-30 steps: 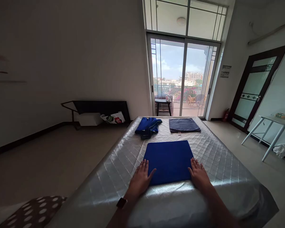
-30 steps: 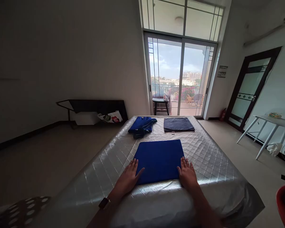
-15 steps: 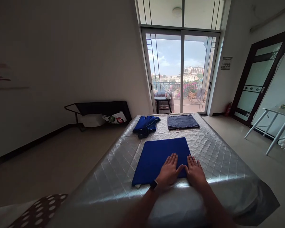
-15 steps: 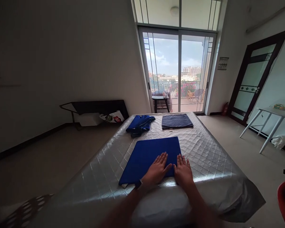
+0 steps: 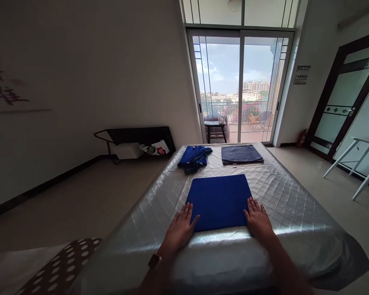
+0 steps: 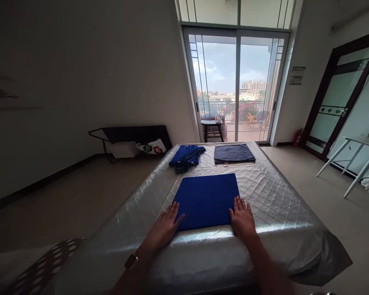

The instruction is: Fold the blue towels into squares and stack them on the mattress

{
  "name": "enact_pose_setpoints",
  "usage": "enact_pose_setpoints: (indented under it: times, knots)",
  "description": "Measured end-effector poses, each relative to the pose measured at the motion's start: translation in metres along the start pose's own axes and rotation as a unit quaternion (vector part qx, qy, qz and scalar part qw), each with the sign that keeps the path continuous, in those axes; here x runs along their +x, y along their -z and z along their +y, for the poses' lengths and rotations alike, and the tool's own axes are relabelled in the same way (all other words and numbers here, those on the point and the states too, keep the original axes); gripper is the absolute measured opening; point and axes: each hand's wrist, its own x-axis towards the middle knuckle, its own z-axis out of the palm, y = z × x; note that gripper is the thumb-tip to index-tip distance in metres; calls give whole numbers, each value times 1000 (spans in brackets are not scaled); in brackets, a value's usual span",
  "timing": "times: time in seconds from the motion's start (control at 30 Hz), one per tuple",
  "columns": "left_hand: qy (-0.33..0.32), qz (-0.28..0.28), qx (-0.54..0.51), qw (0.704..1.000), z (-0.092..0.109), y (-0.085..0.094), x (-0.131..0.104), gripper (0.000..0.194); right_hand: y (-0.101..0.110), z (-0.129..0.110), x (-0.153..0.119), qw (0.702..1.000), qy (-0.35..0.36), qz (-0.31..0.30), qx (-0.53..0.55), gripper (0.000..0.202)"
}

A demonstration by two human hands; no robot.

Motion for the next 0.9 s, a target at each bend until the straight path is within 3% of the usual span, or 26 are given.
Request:
enact_pose_setpoints:
  times: [0.13, 0.27, 0.37, 0.5, 0.6, 0.67, 0.73, 0.9]
  knots:
    - [6, 29, 6, 1000, -8, -9, -6, 76, 0, 1, 0, 1000, 1, 2, -8, 60]
    - [3, 47, -2, 999, 11, -5, 1, 79, 1, 2, 0, 1000, 4, -4, -13, 59]
    - [-23, 48, -31, 998, 58, 5, 9, 81, 2, 1, 0, 1000, 0, -11, -9, 59]
    - [-144, 22, -61, 987, 139, 14, 21, 78, 9, -2, -2, 1000, -3, -15, -1, 60]
    - [-183, -1, -62, 981, 171, 13, 27, 76, 13, -4, -3, 1000, -7, -27, 1, 60]
    - [-169, -9, -57, 984, 166, 12, 29, 77, 13, -5, -3, 999, -10, -31, 2, 60]
    - [-135, -9, -49, 990, 143, 10, 27, 79, 11, -5, -3, 1000, -10, -25, 1, 59]
    - [-13, 4, -5, 1000, 43, 3, 10, 81, 4, -2, -2, 1000, -4, -11, 7, 60]
